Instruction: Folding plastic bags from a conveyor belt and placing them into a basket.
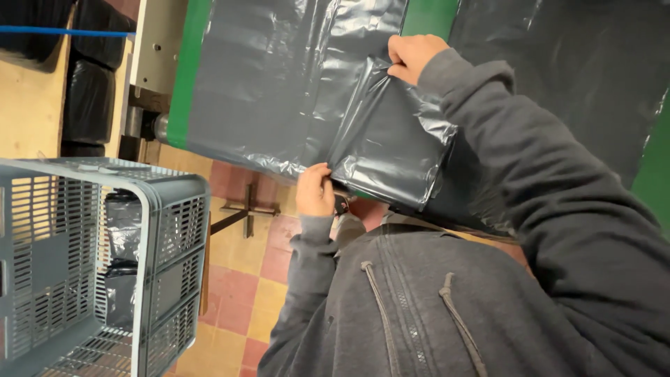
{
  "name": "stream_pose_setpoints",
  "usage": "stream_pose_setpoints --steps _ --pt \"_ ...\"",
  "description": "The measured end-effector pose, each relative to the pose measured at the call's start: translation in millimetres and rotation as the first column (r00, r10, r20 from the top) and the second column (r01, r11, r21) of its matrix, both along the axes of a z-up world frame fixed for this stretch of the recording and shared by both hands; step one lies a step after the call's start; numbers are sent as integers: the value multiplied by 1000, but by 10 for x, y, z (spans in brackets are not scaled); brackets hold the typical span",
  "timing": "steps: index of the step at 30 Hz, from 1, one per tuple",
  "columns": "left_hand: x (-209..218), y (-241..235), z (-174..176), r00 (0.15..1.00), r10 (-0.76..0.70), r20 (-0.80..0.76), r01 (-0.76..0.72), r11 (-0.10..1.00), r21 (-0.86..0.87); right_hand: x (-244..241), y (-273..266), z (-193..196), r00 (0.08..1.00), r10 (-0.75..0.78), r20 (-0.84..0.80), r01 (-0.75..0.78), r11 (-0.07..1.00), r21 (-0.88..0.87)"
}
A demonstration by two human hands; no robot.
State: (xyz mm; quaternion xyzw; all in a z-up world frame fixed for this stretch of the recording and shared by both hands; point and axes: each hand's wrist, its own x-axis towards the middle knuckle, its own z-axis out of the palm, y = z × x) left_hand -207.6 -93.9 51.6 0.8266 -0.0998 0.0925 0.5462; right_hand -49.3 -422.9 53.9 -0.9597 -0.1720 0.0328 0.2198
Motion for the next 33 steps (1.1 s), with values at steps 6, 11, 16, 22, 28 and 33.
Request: stream_pose_setpoints --steps 6,11,16,22,28,33 --pt "222 -758 406 942 -26 336 -198 763 615 -681 568 482 846 -28 533 77 995 -70" --pt "486 -1124 -321 978 -55 200 -125 614 779 -920 353 -216 834 100 542 -52 993 -102" --pt "446 -1104 -508 995 -25 94 -54 660 750 -1019 271 -637 911 71 406 -69 997 -20" --pt "1257 -1165 -886 935 156 -319 111 726 679 -886 -165 -473 900 -23 436 -58 983 172" --pt "971 -973 150 976 -212 -54 217 965 145 -817 -618 -138 975 -191 -113 209 961 182" --pt "1608 -11 591 910 -394 131 397 918 5 -795 -244 385 967 -147 -206 207 929 306"
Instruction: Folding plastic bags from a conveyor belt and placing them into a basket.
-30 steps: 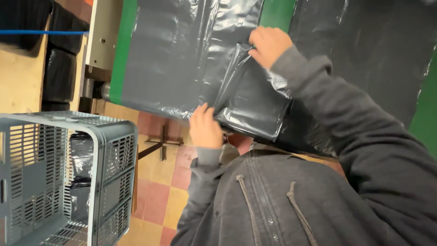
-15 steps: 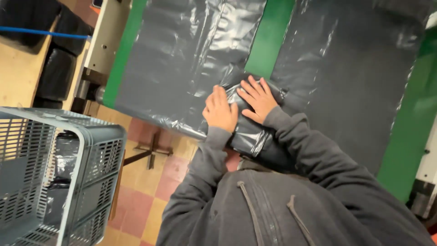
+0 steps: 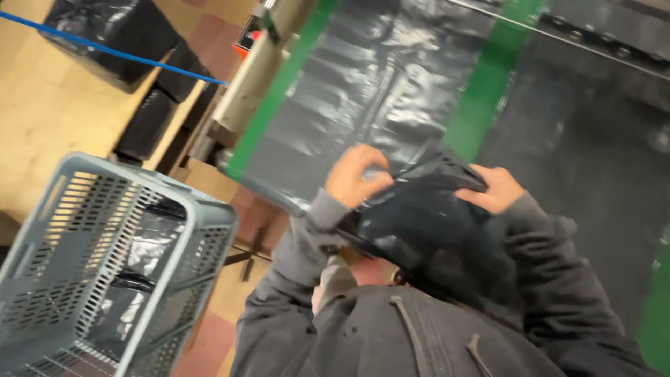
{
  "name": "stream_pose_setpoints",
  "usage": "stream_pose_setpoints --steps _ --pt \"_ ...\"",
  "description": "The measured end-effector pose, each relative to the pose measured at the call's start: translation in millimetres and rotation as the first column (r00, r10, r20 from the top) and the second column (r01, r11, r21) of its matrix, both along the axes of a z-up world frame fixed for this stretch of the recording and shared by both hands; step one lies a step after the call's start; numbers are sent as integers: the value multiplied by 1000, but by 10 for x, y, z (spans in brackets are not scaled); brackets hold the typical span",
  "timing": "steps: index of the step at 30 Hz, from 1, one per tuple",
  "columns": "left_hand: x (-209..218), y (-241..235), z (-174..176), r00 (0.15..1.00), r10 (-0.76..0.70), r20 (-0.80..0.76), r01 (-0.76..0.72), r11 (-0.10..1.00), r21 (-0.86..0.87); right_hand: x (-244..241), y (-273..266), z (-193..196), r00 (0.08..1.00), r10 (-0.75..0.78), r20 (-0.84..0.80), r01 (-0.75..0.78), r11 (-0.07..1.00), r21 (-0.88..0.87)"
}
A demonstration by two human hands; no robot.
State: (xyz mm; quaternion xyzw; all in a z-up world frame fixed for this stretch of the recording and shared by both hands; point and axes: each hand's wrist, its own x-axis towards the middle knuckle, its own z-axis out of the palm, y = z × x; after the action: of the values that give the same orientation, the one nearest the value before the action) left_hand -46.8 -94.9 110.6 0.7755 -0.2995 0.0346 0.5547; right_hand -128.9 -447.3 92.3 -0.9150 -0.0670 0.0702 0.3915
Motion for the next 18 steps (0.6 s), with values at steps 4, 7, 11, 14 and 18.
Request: stream_pose_setpoints --steps 4,7,11,14,18 --pt "1377 1236 -229 870 450 202 -492 820 293 151 -142 -538 947 -178 -269 195 980 39" --pt "2733 1932 -865 760 600 250 -649 672 357 85 -119 -598 785 -372 -495 495 858 140" --pt "3819 2172 -1490 895 443 57 -406 753 518 -782 418 -389 516 -633 -577 851 301 430" --pt "4298 2137 -1696 950 298 87 -299 799 522 -951 934 -430 950 -121 -288 171 -572 802" --pt "4196 2027 -1238 956 264 129 -286 733 618 -1899 -330 -2095 448 -454 -770 849 -54 526"
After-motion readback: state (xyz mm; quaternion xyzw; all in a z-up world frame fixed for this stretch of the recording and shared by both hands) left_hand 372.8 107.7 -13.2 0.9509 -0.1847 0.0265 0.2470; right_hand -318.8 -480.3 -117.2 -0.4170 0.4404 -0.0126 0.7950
